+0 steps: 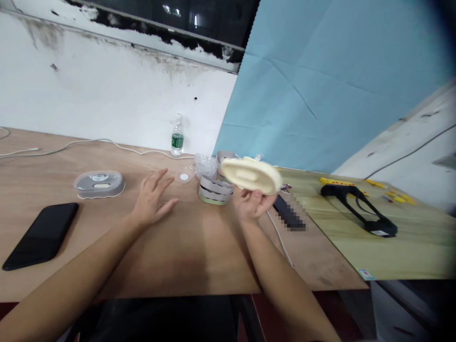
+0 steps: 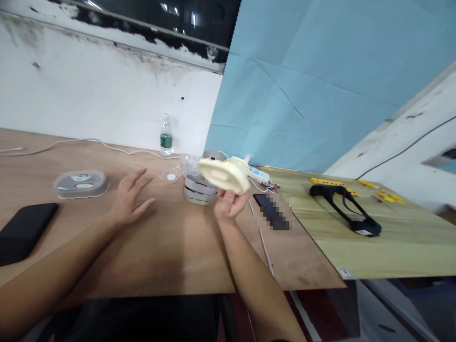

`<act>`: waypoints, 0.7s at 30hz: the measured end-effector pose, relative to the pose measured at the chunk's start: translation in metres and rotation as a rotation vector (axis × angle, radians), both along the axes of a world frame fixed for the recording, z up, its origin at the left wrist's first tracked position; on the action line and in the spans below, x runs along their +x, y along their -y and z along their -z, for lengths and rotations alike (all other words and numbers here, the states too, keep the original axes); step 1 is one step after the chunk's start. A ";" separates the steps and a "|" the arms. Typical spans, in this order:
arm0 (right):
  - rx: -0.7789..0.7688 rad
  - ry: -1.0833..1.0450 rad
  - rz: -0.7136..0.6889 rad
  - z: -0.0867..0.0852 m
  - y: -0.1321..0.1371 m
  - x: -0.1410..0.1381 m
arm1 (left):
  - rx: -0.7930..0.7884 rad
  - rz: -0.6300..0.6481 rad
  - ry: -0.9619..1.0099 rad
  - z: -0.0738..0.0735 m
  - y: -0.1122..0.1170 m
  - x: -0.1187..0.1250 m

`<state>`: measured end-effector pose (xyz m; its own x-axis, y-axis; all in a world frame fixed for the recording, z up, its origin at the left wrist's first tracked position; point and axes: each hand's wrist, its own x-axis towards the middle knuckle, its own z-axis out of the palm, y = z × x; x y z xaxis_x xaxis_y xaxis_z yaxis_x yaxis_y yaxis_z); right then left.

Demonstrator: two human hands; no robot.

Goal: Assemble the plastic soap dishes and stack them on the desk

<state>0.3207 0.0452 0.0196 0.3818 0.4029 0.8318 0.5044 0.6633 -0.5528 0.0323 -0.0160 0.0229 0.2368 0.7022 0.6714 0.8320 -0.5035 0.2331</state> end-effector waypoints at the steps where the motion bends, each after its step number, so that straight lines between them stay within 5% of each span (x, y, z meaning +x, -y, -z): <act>1: 0.002 -0.009 0.071 -0.002 -0.009 0.010 | -0.004 -0.080 0.005 -0.002 -0.002 -0.005; 5: -0.067 0.104 0.272 -0.007 -0.031 0.055 | -0.033 -0.400 0.045 -0.011 -0.011 -0.033; 12: -0.253 0.500 0.274 -0.008 -0.036 0.097 | -0.109 -0.807 0.101 -0.014 -0.016 -0.095; 16: -0.258 0.601 0.301 -0.009 -0.038 0.099 | -0.318 -0.801 0.030 -0.004 -0.018 -0.109; 21: -0.384 0.647 0.202 0.003 -0.042 0.098 | -0.364 -0.640 -0.096 0.008 -0.026 -0.086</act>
